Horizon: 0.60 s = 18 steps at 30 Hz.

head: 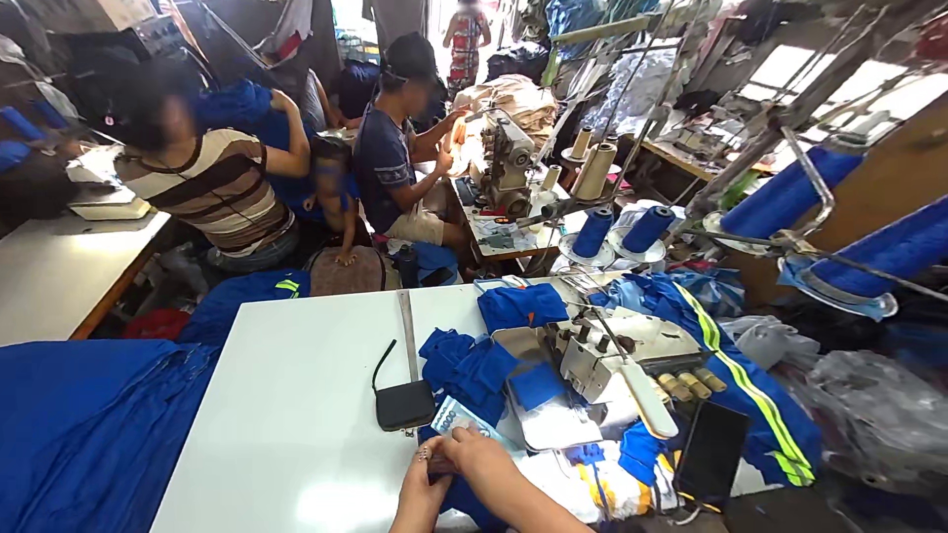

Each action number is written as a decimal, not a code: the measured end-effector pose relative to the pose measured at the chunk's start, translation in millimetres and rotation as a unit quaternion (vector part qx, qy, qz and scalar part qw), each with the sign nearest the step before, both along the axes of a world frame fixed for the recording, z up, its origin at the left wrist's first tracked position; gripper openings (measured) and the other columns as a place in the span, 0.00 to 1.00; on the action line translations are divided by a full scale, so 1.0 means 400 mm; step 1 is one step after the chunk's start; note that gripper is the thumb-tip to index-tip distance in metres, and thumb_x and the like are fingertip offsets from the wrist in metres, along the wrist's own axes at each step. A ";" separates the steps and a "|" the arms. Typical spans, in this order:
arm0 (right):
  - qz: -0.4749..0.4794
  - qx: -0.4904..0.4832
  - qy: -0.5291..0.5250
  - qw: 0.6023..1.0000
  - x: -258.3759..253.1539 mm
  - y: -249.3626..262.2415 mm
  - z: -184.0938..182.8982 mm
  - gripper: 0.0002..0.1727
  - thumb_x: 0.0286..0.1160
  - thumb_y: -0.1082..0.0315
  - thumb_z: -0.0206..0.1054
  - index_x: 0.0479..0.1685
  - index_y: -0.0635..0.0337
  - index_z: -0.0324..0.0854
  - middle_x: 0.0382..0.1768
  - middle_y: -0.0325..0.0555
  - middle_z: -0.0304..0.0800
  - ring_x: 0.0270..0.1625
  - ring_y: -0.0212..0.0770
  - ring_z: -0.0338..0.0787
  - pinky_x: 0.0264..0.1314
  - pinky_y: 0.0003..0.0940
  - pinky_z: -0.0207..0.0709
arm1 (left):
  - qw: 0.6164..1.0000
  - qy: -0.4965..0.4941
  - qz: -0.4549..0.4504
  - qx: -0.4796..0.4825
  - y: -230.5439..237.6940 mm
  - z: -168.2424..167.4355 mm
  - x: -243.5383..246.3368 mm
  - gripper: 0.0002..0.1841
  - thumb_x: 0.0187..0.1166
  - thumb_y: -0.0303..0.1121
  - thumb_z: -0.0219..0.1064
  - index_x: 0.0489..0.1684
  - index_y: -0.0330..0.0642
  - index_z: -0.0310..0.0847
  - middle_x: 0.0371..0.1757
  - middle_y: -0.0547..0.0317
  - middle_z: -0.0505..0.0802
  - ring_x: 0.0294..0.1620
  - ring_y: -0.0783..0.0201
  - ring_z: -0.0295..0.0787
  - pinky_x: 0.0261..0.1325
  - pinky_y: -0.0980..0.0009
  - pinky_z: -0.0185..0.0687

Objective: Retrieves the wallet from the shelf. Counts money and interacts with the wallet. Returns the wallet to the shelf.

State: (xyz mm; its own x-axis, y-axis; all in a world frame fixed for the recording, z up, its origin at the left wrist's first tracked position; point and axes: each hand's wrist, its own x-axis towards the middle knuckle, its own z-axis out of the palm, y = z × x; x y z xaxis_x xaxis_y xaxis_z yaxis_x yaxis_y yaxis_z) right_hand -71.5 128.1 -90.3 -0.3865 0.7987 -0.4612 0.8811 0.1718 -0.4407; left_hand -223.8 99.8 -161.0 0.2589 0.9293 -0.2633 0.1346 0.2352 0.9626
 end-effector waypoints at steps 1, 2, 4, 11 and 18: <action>-0.002 -0.010 -0.003 1.000 0.004 0.001 -0.013 0.19 0.81 0.78 0.60 0.68 0.62 0.81 0.65 0.66 0.83 0.71 0.69 0.81 0.64 0.66 0.78 | 1.000 -0.006 0.000 -0.013 0.000 -0.016 0.007 0.30 0.71 0.16 0.70 0.76 0.23 0.70 0.69 0.34 0.85 0.64 0.55 0.90 0.70 0.62 0.85; -0.007 -0.018 -0.006 1.000 0.008 0.000 -0.025 0.19 0.81 0.77 0.61 0.69 0.63 0.80 0.65 0.66 0.83 0.71 0.69 0.81 0.65 0.66 0.77 | 1.000 -0.012 0.000 -0.019 0.002 -0.027 0.011 0.29 0.72 0.16 0.69 0.77 0.23 0.69 0.69 0.35 0.85 0.63 0.55 0.90 0.70 0.62 0.86; -0.030 -0.037 -0.022 0.999 0.012 -0.005 -0.032 0.18 0.84 0.73 0.60 0.70 0.67 0.76 0.67 0.67 0.82 0.73 0.68 0.81 0.67 0.65 0.77 | 1.000 -0.024 -0.002 -0.021 0.005 -0.037 0.021 0.31 0.73 0.16 0.67 0.79 0.24 0.63 0.66 0.36 0.86 0.62 0.55 0.90 0.68 0.61 0.86; -0.021 -0.100 -0.113 0.988 -0.003 0.004 -0.024 0.17 0.91 0.69 0.49 0.71 0.67 0.71 0.68 0.68 0.81 0.60 0.70 0.89 0.57 0.66 0.81 | 0.997 0.065 -0.037 0.021 0.014 -0.011 0.016 0.42 0.57 0.06 0.53 0.84 0.26 0.61 0.70 0.32 0.81 0.71 0.46 0.82 0.76 0.54 0.78; -0.020 -0.123 -0.091 0.988 0.026 0.033 -0.016 0.18 0.91 0.68 0.51 0.73 0.65 0.70 0.71 0.69 0.79 0.64 0.70 0.87 0.61 0.66 0.80 | 0.887 0.357 0.037 0.291 0.146 -0.025 -0.141 0.34 0.56 0.14 0.72 0.71 0.43 0.85 0.80 0.38 0.80 0.82 0.28 0.69 0.75 0.29 0.68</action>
